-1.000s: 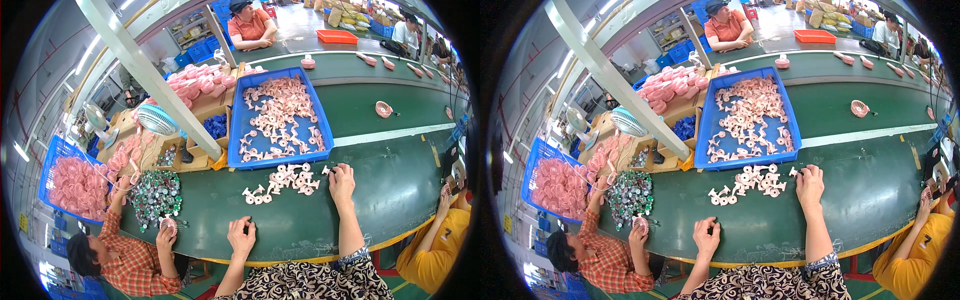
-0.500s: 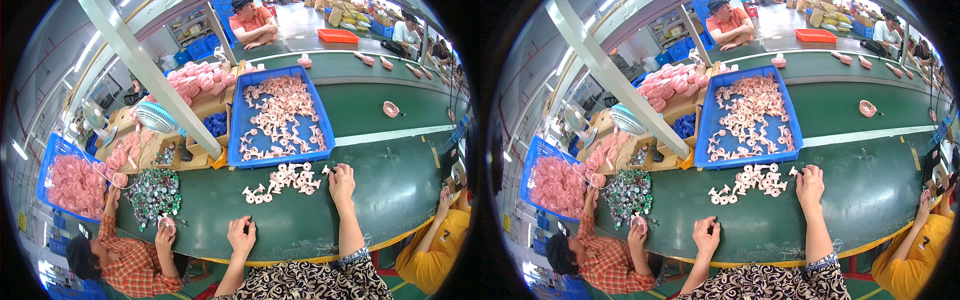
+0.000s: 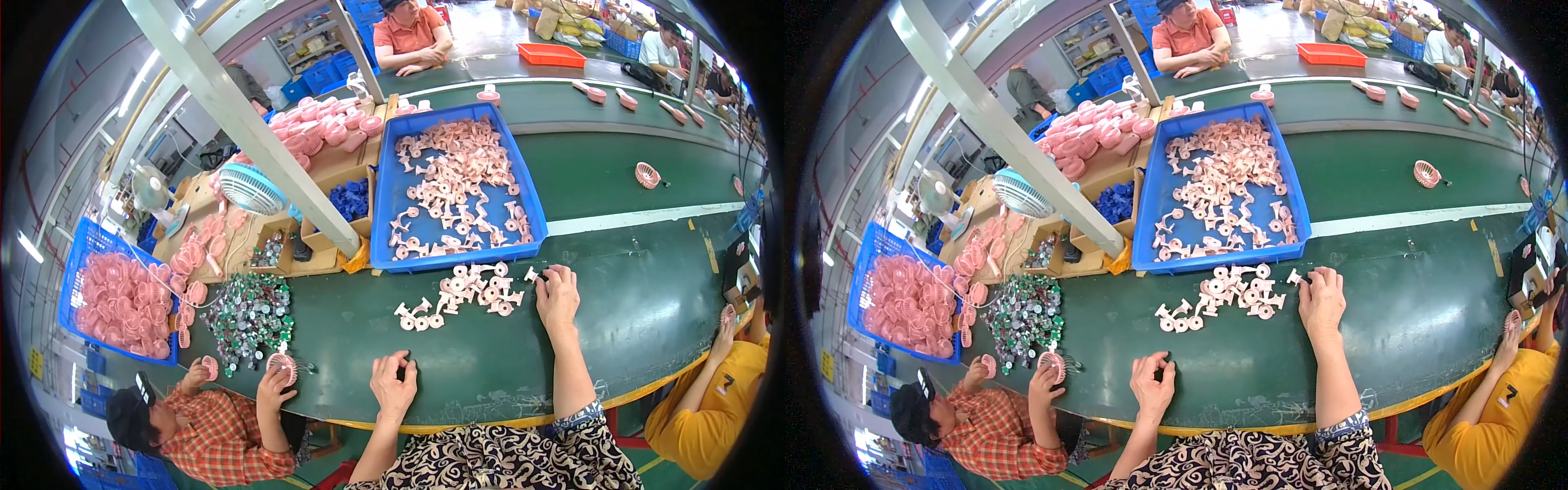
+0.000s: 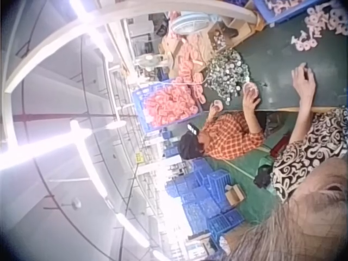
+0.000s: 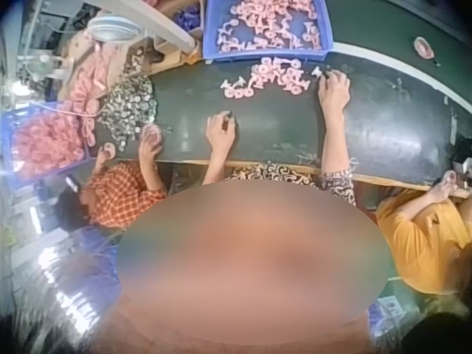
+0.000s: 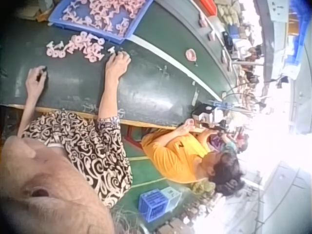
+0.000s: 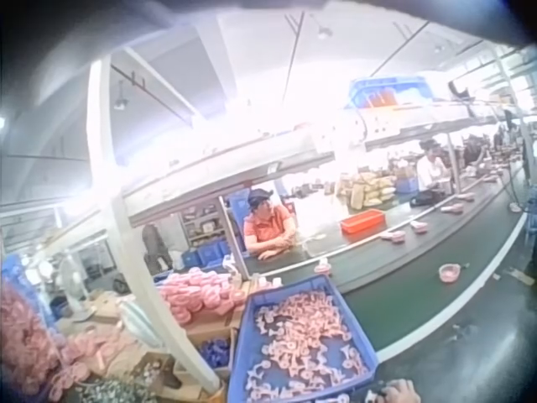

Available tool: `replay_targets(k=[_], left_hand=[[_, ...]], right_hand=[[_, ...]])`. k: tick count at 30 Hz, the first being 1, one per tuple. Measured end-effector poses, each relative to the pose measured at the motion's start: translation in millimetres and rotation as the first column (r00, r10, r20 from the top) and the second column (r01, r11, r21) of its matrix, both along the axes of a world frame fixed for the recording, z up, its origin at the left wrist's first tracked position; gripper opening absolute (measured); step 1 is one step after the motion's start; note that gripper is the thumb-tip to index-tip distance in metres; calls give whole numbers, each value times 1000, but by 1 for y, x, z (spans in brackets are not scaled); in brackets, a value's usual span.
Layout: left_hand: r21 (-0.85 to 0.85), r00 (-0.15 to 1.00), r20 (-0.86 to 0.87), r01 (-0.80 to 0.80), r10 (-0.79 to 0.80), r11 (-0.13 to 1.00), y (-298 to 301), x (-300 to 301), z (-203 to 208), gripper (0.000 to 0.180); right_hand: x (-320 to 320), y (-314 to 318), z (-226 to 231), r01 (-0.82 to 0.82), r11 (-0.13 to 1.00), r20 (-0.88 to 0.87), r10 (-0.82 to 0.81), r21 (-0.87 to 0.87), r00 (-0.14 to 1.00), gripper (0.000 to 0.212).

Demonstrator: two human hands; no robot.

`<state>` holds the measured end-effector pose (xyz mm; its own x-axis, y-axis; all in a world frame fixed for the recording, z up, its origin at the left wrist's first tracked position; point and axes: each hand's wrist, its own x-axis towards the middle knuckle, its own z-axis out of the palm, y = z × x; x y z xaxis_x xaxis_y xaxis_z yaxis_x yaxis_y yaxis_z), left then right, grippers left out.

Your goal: The person assembles handheld fan components by attaching plastic connectors to fan grilles by hand, places assembled units on the table, and scoops plastic parts from a container onto the workbench.

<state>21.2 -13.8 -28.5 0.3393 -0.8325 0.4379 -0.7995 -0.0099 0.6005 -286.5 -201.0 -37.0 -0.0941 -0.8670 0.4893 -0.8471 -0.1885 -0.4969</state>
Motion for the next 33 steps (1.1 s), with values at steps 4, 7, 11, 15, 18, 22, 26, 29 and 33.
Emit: replay_targets(k=[4,7,11,15,18,22,26,29,33], left_hand=[[8,1000,-4,-6,6,1000,-1,1,0,23],[11,1000,10,-3,3,1000,-2,2,0,23],[-3,1000,16,3,-2,1000,-2,-2,3,23],[10,1000,0,-2,2,1000,0,-1,-2,23],[5,1000,-9,-13,13,1000,4,-3,0,23],[38,1000,-26,-16,17,999,12,3,3,22],[-44,998,-56,-41,38,998,6,22,13,22],[-85,985,-18,-171,170,982,12,51,22,23],[-117,917,96,-376,388,919,33,93,27,25]], right_hand=[[1,-1,-1,3,1000,3,-3,4,1000,18],[0,-3,-4,-1,1000,-2,1,-13,1000,17],[-4,-1,-2,4,999,2,-4,-34,1000,17],[-3,-2,-7,8,1000,-1,-8,-20,1000,16],[-2,2,-4,5,1000,11,-5,-9,1000,15],[3,0,-9,-12,999,6,13,-36,1000,15],[-14,-4,-17,-41,997,-69,37,-62,997,17],[-18,-10,-21,-47,997,-96,41,-53,995,19],[-11,-11,-17,-48,999,-98,49,8,994,20]])
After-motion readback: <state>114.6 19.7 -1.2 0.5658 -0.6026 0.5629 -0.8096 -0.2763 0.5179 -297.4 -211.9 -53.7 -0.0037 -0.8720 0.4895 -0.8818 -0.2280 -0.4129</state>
